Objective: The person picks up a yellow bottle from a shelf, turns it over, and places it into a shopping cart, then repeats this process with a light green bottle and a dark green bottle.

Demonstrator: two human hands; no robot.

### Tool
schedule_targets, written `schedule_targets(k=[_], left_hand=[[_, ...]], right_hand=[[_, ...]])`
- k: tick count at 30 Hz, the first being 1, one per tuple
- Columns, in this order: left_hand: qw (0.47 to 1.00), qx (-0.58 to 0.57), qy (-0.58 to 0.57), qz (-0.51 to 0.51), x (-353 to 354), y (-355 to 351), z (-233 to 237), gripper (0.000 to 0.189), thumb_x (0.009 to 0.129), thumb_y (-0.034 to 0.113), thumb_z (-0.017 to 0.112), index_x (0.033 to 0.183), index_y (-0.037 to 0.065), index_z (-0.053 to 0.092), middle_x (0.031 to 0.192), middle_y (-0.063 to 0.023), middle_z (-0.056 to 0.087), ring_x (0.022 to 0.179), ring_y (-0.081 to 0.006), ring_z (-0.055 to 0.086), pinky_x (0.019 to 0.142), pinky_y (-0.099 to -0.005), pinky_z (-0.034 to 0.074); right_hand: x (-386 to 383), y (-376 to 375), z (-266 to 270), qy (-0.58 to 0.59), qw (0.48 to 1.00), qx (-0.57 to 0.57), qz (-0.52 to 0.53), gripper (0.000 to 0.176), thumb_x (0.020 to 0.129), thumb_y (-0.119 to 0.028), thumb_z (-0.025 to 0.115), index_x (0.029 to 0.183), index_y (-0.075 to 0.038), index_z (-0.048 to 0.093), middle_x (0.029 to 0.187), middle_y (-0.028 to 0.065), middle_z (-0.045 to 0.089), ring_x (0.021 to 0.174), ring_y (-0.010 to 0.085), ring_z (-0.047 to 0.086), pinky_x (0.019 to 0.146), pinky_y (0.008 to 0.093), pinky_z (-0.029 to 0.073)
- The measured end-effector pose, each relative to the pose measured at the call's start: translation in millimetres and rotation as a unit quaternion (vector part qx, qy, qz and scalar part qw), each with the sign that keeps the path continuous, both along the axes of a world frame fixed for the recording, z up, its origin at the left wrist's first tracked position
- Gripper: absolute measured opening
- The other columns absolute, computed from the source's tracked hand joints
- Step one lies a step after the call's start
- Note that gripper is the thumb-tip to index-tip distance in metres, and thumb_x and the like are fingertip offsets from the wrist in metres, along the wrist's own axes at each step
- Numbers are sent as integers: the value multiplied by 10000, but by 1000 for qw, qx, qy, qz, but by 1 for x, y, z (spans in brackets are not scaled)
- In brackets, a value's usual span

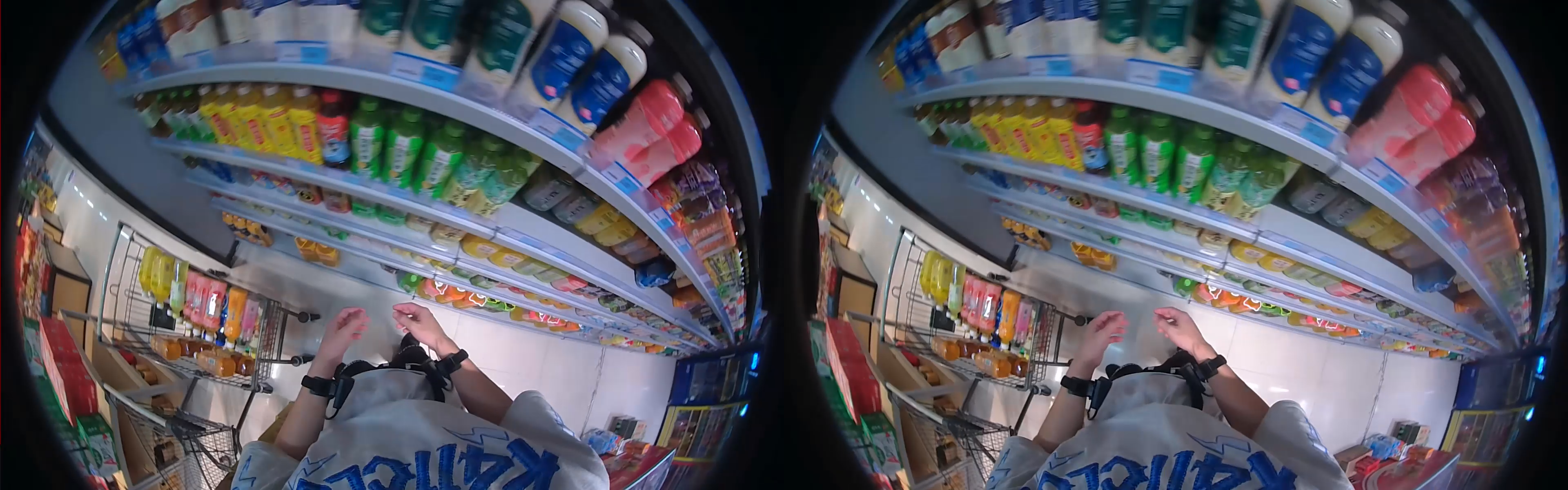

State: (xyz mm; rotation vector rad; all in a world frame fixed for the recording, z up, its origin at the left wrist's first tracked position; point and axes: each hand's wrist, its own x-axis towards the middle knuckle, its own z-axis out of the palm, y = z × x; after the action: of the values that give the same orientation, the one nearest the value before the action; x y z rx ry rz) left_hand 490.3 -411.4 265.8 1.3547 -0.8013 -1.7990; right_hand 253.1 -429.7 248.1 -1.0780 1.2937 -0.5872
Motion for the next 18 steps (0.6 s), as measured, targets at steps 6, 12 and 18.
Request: schedule_targets(k=[6,12,18], left_hand=[[990,-140,-11,-25,-126,-71,59,291,935,202,652,1186,64,597,1046,-7,663,853,-85,604,722,-216,472],[932,-346,-104,-23,-199,-135,159,270,904,91,660,1145,19,563,1259,-79,616,842,-67,598,699,-219,481],[853,-504,-131,-34,-236,-178,197,301,880,7,649,1070,52,419,1447,-208,436,893,-88,619,673,-209,496]], right_hand=[[-108,-39,30,-42,972,-176,-150,307,903,-183,687,1157,-20,628,964,33,671,746,65,583,680,234,483],[-159,-98,122,41,900,-363,-237,352,840,-115,725,1163,-27,612,972,46,655,711,78,549,644,229,461],[-161,-138,160,150,882,-381,-231,641,730,-215,813,1266,-23,520,1111,104,583,877,173,545,732,295,491]])
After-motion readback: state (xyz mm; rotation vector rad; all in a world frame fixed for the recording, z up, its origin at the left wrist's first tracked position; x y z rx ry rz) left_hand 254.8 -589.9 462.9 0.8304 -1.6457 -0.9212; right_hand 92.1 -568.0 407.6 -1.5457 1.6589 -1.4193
